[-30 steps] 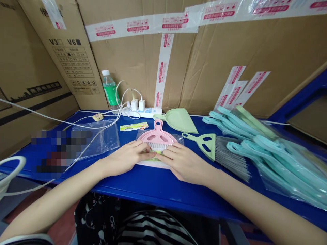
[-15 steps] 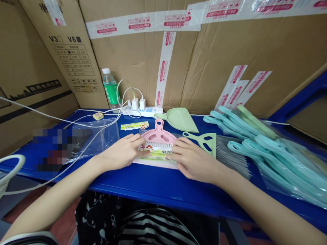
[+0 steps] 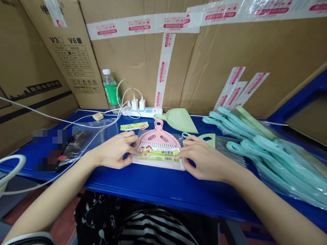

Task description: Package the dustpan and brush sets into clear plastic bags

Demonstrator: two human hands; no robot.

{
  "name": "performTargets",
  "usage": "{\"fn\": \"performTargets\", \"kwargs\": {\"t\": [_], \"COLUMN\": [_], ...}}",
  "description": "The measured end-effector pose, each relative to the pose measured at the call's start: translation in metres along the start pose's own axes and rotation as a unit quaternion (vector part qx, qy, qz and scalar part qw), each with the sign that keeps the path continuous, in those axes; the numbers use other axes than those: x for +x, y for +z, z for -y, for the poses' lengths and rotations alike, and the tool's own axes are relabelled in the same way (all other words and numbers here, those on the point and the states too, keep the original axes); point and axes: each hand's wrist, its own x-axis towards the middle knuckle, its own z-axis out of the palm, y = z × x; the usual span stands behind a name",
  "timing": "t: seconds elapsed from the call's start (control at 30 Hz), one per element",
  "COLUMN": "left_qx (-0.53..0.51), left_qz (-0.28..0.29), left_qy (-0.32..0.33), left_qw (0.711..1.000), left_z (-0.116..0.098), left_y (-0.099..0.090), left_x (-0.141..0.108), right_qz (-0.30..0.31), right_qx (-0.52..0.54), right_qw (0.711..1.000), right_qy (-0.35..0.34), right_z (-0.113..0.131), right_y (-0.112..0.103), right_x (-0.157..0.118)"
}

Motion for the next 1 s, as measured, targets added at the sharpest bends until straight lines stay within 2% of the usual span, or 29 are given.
{"fn": "performTargets", "kwargs": {"t": [0.23, 0.4, 0.57, 0.67, 0.83, 1.0], "left_qx": [-0.017, -0.013, -0.009, 0.0, -0.007, -0.035], "left_qz": [-0.024, -0.054, -0.062, -0.062, -0.023, 0.008], "left_qy": [-0.017, -0.016, -0.032, -0.016, 0.056, 0.046], "left_qw": [0.999, 0.998, 0.998, 0.998, 0.998, 0.998], "left_z": [0.002, 0.001, -0.001, -0.004, -0.012, -0.016], "left_y": [0.003, 0.009, 0.009, 0.01, 0.015, 0.018], "left_x": [0.001, 0.003, 0.003, 0.004, 0.008, 0.01], "right_qz": [0.003, -0.028, -0.04, -0.05, -0.089, -0.085], "right_qx": [-0.013, -0.01, -0.024, -0.04, -0.117, -0.112], "right_qw": [1.0, 0.999, 0.997, 0.996, 0.989, 0.988], "right_qy": [0.022, 0.029, 0.057, 0.059, 0.033, -0.07], "right_z": [-0.002, -0.001, -0.001, 0.0, 0.006, 0.014], "right_y": [-0.004, 0.002, 0.009, 0.012, 0.019, 0.024], "right_x": [0.0, 0.002, 0.005, 0.006, 0.007, 0.011]}}
